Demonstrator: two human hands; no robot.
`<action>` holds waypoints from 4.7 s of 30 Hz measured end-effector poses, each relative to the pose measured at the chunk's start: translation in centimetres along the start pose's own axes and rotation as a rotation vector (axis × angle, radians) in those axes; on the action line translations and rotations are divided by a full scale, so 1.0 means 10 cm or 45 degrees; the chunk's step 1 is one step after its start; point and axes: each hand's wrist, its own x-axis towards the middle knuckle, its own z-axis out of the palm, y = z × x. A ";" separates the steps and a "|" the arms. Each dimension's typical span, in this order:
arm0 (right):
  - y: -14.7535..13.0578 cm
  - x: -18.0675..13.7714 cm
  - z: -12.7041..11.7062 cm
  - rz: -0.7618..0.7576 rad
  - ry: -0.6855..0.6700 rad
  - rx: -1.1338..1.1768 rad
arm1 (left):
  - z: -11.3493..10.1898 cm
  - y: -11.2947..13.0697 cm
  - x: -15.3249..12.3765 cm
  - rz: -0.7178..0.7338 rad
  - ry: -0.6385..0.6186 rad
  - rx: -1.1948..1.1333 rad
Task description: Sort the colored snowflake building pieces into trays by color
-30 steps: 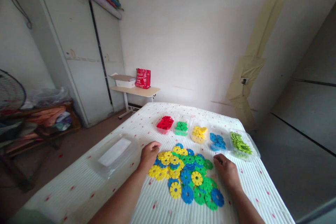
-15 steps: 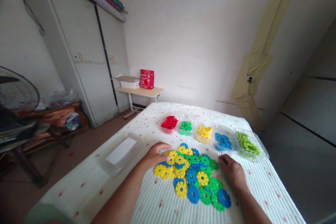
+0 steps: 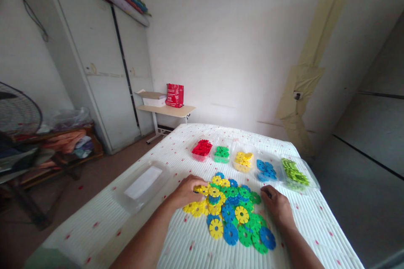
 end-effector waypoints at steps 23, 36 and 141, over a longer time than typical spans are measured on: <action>-0.04 -0.01 0.00 0.003 -0.008 -0.016 | 0.15 -0.10 0.09 0.040 0.103 0.013; -0.78 -0.06 0.05 -0.048 -0.001 0.456 | 0.17 0.23 0.04 0.397 0.430 -0.085; -0.24 0.00 0.17 -0.004 0.009 -0.115 | 0.38 0.58 0.80 -0.193 0.187 -0.200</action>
